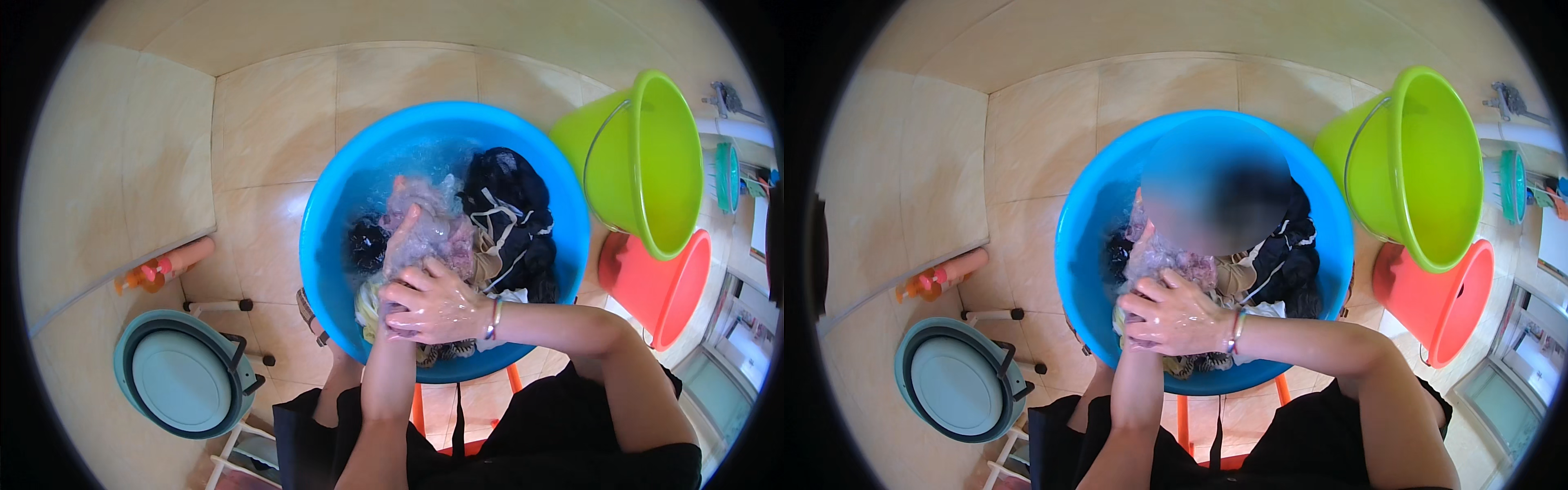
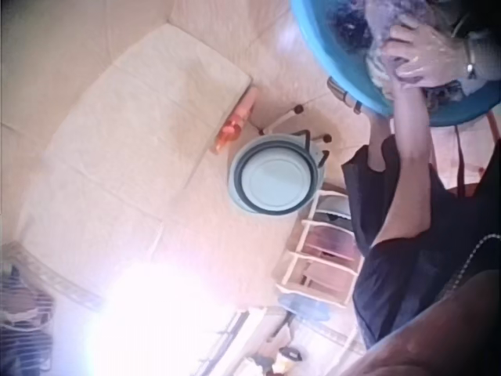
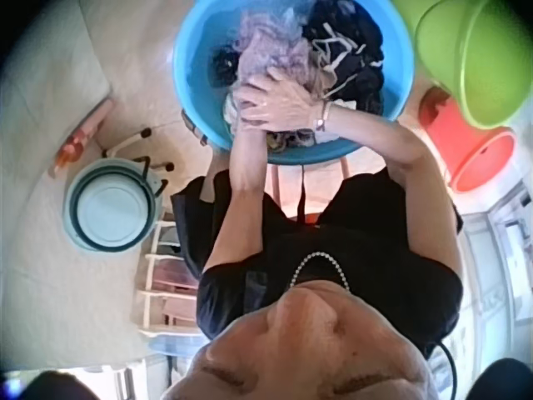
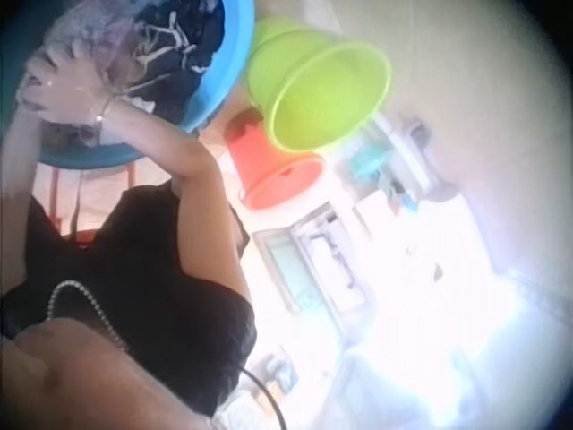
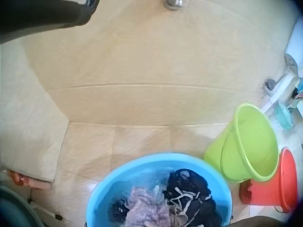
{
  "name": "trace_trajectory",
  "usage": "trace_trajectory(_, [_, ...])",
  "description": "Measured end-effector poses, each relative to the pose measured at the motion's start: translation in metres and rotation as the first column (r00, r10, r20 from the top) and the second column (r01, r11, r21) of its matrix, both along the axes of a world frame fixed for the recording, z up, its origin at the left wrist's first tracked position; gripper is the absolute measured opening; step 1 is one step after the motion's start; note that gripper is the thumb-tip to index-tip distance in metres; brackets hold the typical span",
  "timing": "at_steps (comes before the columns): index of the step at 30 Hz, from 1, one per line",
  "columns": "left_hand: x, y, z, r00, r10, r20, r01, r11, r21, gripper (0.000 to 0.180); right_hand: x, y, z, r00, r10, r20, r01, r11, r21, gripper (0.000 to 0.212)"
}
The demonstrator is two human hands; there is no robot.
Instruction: The person sits on a small stool in a bathroom and hand-washes clothes in a blue basin filled with soapy water. They scrub and rinse various garments, including a striped shirt and dark pants, by hand, occasionally transferring items to a green bucket.
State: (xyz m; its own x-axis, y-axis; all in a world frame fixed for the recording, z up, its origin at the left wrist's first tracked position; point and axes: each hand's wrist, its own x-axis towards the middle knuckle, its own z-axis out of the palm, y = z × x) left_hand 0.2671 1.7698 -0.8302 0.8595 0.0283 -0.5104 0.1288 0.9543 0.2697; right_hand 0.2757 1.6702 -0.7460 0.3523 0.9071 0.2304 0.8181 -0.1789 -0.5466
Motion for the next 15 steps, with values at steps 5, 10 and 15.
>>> trace_trajectory(5, [0.006, -0.005, 0.008, 0.999, 0.045, 0.03, -0.043, 0.998, -0.052, 0.043, 0.01, 0.018, 0.006, 0.976, -0.183, 0.117, 0.155, 0.965, 0.211, 0.016])
trace_trajectory(10, [0.005, 0.007, -0.006, 0.987, 0.139, 0.075, -0.126, 0.98, -0.156, 0.033, 0.018, 0.033, -0.002, 0.963, -0.261, -0.075, 0.271, 0.905, 0.329, 0.014])
trace_trajectory(15, [0.001, -0.011, 0.035, 0.926, 0.26, -0.275, -0.286, 0.956, -0.06, 0.023, 0.055, 0.032, -0.053, 0.864, -0.437, -0.249, 0.485, 0.855, 0.183, 0.01])
